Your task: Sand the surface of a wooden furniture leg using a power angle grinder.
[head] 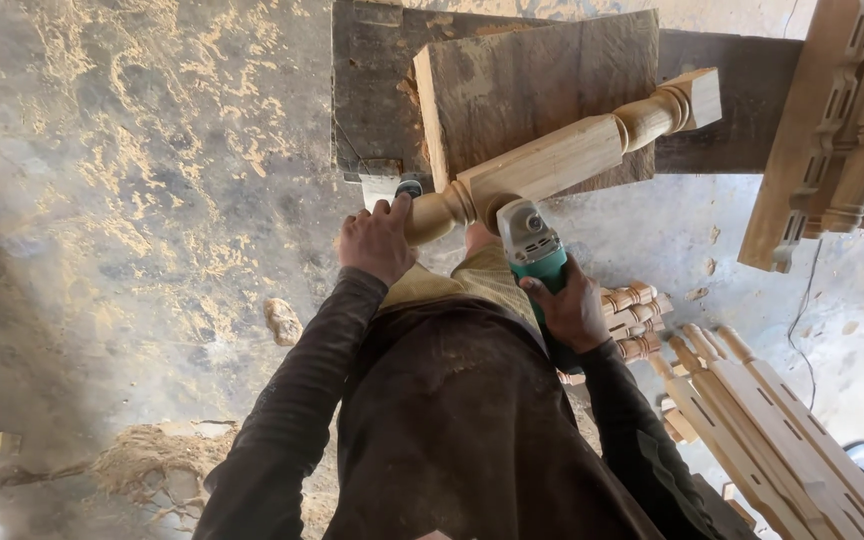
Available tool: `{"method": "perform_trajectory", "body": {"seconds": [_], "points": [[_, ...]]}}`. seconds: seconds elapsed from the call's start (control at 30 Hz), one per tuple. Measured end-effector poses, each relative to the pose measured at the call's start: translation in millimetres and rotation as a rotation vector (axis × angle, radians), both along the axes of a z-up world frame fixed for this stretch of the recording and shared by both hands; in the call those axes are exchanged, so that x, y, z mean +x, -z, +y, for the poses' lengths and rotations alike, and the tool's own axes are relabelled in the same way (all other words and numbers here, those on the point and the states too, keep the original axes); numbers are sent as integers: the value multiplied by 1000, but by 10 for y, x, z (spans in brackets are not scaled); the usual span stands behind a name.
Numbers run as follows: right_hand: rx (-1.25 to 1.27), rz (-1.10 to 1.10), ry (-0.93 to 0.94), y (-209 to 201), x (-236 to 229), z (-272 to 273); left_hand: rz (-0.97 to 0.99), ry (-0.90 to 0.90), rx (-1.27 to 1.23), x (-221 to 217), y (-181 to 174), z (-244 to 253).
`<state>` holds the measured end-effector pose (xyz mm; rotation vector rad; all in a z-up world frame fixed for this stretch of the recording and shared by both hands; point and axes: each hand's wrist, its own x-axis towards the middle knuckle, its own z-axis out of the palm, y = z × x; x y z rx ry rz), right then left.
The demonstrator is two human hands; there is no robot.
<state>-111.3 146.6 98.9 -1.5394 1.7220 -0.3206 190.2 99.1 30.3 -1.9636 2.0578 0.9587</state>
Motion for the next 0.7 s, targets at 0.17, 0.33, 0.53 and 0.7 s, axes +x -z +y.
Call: {"method": "perform_trajectory", "body": {"seconds": [0.17,0.33,0.53,0.7], "points": [[13,-70,-46,-66,21,-37,-12,12,-1,-5,28,-13],[81,-66,-31,-114,-31,-77,-11,6,34,-11,-29,-41],[59,38,100,44,-378,-70,-24,1,8,-37,-65,-56],[-34,-8,135,41,-596,-151,-13,-7,46,-44,-156,-80]]}}
